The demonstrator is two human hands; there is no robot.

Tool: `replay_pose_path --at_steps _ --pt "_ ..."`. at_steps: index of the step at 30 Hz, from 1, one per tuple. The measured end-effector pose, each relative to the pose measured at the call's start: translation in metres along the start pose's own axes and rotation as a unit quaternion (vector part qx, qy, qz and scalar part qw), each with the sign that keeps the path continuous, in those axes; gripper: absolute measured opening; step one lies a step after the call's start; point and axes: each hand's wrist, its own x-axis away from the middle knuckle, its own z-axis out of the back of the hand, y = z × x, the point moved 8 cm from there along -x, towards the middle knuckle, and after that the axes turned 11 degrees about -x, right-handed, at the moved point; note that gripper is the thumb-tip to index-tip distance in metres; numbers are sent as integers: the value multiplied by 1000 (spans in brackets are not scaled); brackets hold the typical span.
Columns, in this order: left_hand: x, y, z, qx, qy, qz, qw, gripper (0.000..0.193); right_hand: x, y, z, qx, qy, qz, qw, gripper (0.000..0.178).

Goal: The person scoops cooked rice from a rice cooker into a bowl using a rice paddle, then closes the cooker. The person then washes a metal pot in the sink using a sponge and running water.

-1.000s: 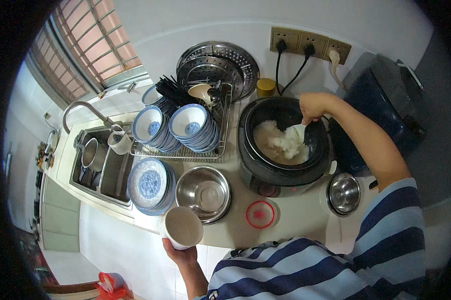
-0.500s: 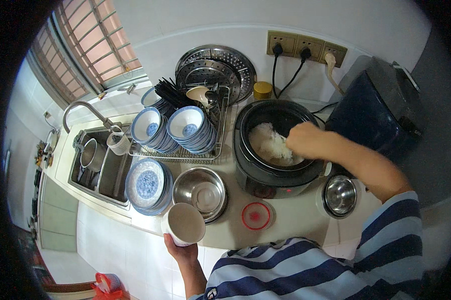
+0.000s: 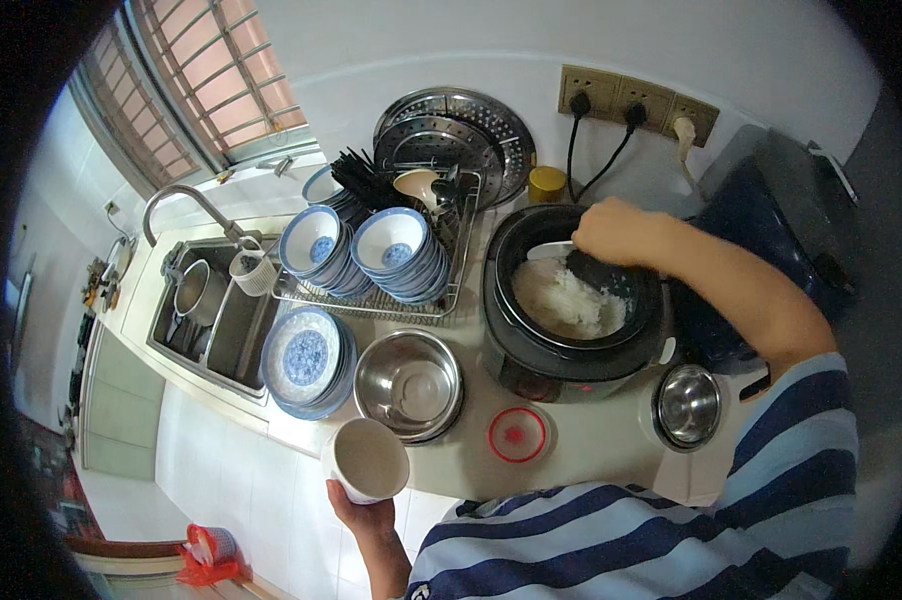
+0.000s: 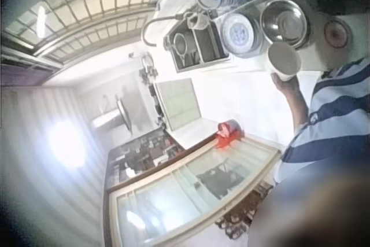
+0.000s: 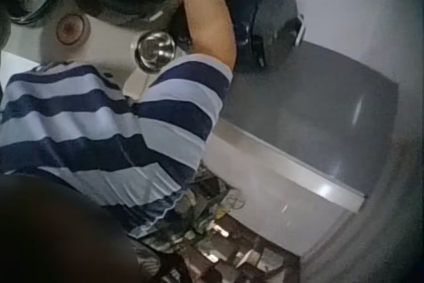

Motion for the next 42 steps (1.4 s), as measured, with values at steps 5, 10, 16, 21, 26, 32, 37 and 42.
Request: replay_pose_path --at_steps 5,10,16,21,26,32,37,42 --pt "1 -5 -7 -5 -6 11 1000 66 1 16 -7 -148 -67 20 987 21" --pt "-2 -4 -19 -4 -10 -1 1000 68 18 -4 -39 -156 -104 49 981 20" --pt "5 2 -10 -26 -1 -3 1000 68 26 -6 -26 -52 -56 -8 997 26" --pt "10 -7 2 -13 25 25 999 67 56 3 11 -10 33 -76 996 11" --pt "8 -13 -7 3 5 27 1000 68 41 -28 1 32 10 -105 994 18" --pt "7 -2 -8 -22 -22 -11 999 70 32 -28 27 -29 3 -120 992 18" --pt "4 -5 -1 -1 -10 7 1000 70 23 -42 39 10 -1 -112 994 16" --pt "4 -7 -5 20 -30 8 999 70 13 -52 48 39 11 -65 997 13"
